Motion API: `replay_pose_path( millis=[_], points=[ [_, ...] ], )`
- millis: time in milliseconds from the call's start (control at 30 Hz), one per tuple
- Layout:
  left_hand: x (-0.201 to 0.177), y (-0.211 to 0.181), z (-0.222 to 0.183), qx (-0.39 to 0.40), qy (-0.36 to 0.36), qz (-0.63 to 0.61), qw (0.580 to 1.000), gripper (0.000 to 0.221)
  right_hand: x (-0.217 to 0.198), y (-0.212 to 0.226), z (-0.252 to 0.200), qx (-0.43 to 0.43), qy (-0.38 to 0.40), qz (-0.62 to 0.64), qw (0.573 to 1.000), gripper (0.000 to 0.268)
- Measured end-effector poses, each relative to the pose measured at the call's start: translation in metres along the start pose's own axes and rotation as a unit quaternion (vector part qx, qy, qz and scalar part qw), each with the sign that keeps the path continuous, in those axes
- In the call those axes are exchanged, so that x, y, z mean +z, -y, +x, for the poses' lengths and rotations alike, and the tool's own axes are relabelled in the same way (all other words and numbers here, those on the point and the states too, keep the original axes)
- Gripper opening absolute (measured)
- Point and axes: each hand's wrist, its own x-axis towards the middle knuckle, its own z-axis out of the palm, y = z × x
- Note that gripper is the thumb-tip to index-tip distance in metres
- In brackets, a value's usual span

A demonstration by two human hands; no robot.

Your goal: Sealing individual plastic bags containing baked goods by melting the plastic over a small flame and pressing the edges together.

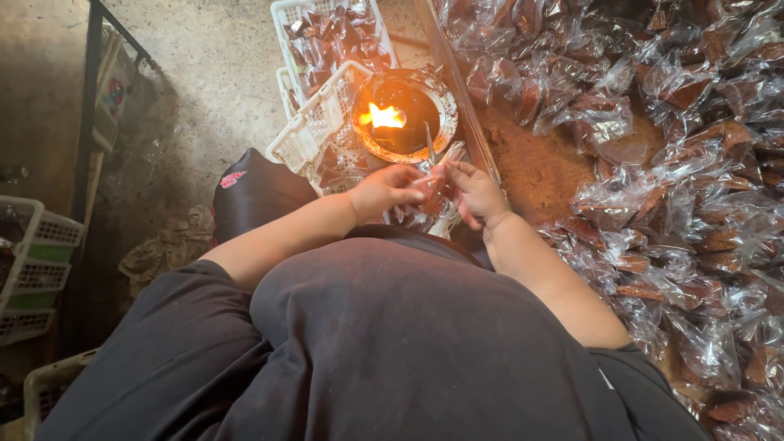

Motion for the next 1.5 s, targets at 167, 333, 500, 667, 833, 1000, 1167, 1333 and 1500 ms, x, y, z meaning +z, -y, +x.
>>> replay_pose_path(
  millis=[167,333,500,667,833,1000,1167,1333,1500],
  points=[
    [-0.019,-0.008,0.005,-0.058,-0.101,-0.145,0.983,0.068,-0.027,-0.037,0.035,0.016,0.045,-0.073,0.996,0.015],
    [-0.025,0.005,0.003,-0.047,-0.03,-0.005,0.998,0.057,-0.049,-0.05,0.058,-0.011,0.099,-0.436,0.894,0.034],
    [-0.079,0.032,-0.009,-0.249,-0.129,0.328,0.902,0.041,-0.063,-0.045,0.066,-0.058,0.009,-0.363,0.93,0.027],
    [-0.216,0.153,-0.004,-0.171,-0.299,-0.178,0.922,0.047,-0.033,-0.024,0.036,-0.055,0.017,-0.35,0.935,0.019],
    [-0.216,0.145,-0.015,-0.213,-0.298,0.005,0.931,0.065,-0.027,-0.016,0.027,-0.06,0.028,-0.374,0.925,0.022],
    [-0.204,0.054,-0.033,-0.18,-0.22,0.316,0.905,0.052,-0.034,0.045,0.001,-0.171,0.107,-0.399,0.895,0.031],
    [-0.236,-0.003,-0.085,-0.172,-0.16,0.656,0.717,0.049,-0.097,0.135,-0.025,-0.171,-0.029,-0.543,0.821,0.043],
    [-0.213,-0.055,-0.148,-0.249,-0.245,0.579,0.737,0.071,-0.217,0.2,-0.083,-0.026,-0.316,-0.618,0.719,0.067],
    [-0.219,-0.038,-0.191,-0.247,-0.36,0.45,0.779,0.079,-0.399,0.192,-0.172,0.024,-0.582,-0.51,0.634,0.071]
  ],
)
